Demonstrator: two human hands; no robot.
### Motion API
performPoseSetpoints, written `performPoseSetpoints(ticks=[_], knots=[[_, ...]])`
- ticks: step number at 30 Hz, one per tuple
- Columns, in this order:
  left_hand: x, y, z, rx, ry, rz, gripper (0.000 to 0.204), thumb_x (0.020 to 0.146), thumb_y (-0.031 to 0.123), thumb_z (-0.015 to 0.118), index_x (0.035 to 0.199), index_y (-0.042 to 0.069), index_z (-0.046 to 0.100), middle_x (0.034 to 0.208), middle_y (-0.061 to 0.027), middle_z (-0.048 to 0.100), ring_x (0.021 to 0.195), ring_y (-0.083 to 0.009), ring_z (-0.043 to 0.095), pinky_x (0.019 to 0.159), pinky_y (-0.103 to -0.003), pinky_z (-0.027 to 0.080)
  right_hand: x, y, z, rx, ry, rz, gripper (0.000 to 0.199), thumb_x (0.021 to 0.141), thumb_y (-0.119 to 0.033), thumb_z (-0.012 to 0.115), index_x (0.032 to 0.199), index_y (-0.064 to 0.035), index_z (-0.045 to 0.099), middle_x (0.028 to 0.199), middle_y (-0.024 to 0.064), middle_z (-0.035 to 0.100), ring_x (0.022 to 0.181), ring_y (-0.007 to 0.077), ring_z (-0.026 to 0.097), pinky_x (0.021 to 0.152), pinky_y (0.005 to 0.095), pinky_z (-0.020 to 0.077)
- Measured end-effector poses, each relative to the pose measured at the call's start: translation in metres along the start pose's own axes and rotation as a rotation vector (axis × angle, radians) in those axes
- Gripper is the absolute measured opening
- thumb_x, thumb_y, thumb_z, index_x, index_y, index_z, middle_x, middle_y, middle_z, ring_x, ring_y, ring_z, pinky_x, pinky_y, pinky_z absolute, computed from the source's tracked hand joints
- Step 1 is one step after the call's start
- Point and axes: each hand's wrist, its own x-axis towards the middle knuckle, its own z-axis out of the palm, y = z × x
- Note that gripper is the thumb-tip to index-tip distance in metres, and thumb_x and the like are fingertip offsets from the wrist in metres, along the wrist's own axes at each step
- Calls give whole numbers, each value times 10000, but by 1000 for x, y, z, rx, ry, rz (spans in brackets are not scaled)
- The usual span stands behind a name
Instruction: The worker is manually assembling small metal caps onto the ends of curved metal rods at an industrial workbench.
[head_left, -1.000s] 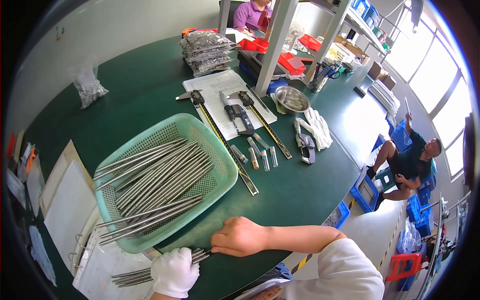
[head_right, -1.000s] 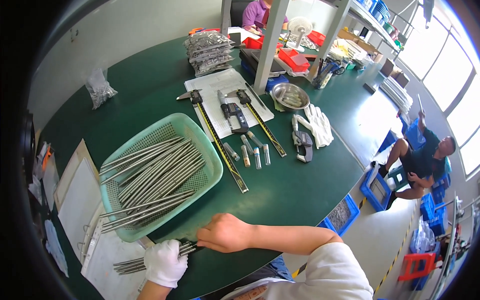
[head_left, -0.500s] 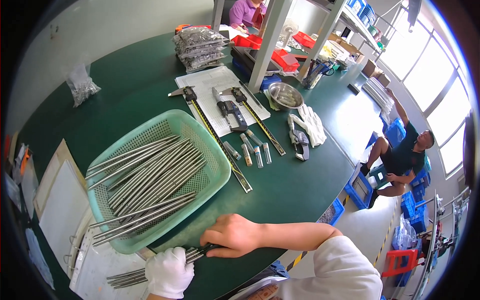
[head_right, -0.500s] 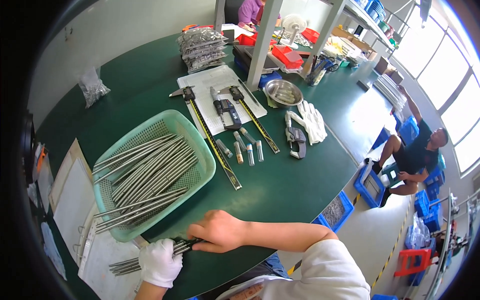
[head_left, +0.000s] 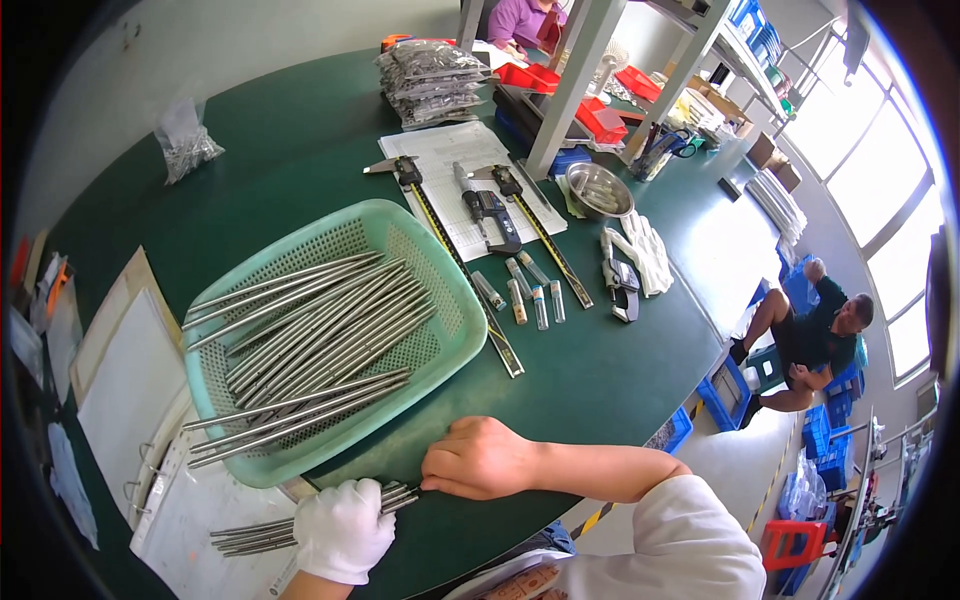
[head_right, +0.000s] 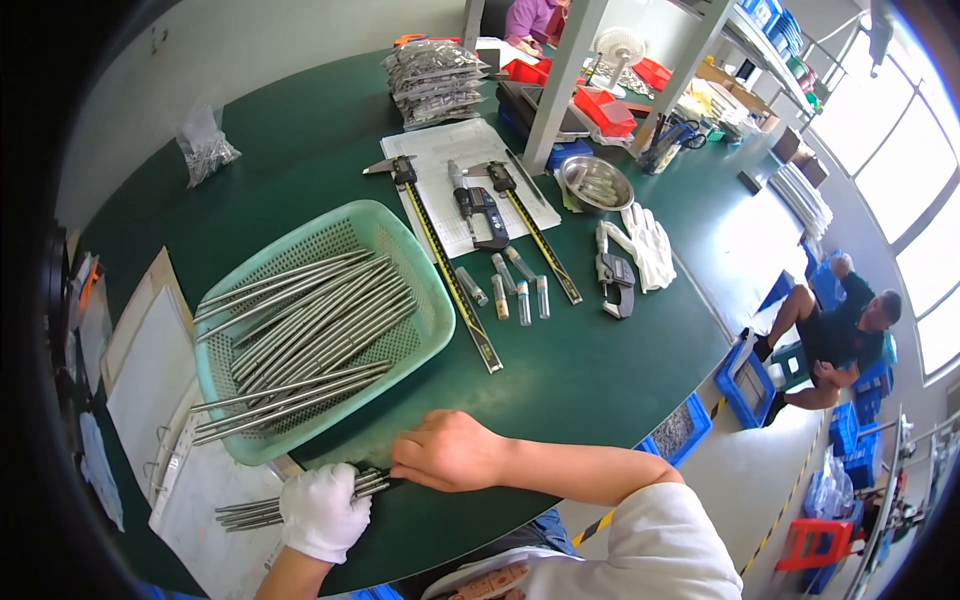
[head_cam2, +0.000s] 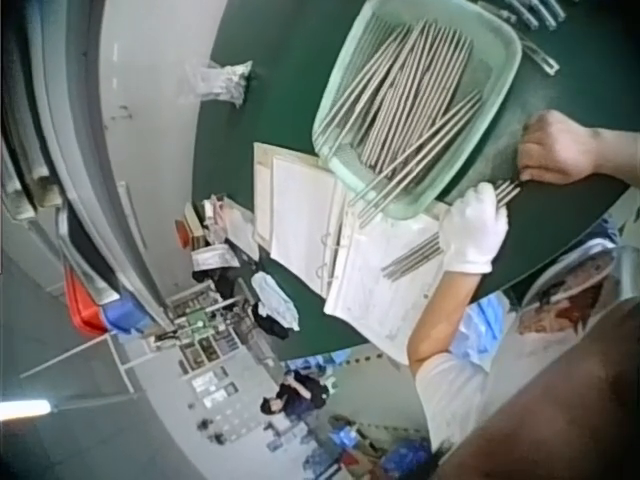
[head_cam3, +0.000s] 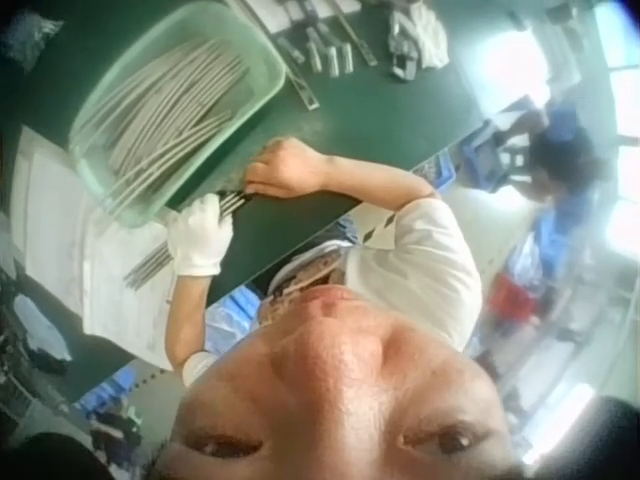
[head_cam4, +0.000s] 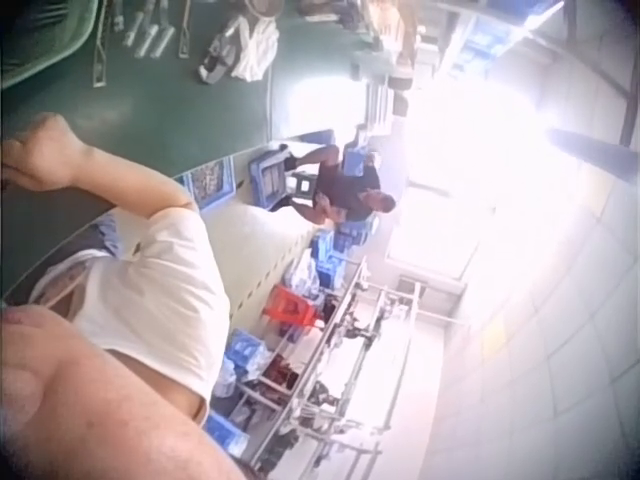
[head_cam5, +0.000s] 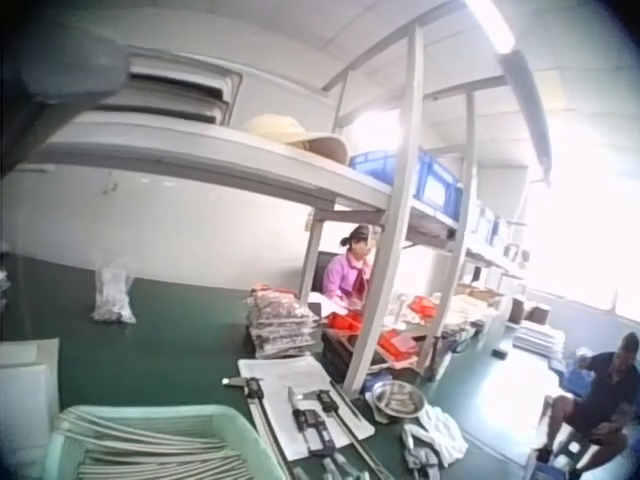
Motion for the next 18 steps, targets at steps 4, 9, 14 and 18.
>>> performPoseSetpoints(ticks=[4,9,14,18], knots=[[1,0,-1,-13,5,-14,260,590,269,701,676,107,516,588,-66,559,515,-274,578,482,-418,450,4,-3,-4,67,43,15,161,837,-229,609,815,-92,529,695,26,532,589,231,526,562,337,414],[0,0,-3,-32,4,-4,248,596,268,697,666,110,520,580,-59,548,510,-273,577,477,-419,449,0,-4,-1,-3,-6,8,162,826,-226,622,805,-94,531,692,31,529,585,236,527,551,344,413],[-3,3,-4,-30,-28,-21,215,605,238,677,659,102,520,594,-74,555,527,-284,574,488,-421,450,3,-11,-4,107,80,36,170,808,-218,638,781,-93,527,677,36,520,582,236,529,546,346,410],[-9,2,-5,-23,-71,-37,245,633,279,678,690,112,508,624,-58,554,553,-267,588,494,-417,457,0,-8,2,74,-20,-1,172,789,-217,653,762,-98,532,683,40,523,591,239,538,542,350,409]])
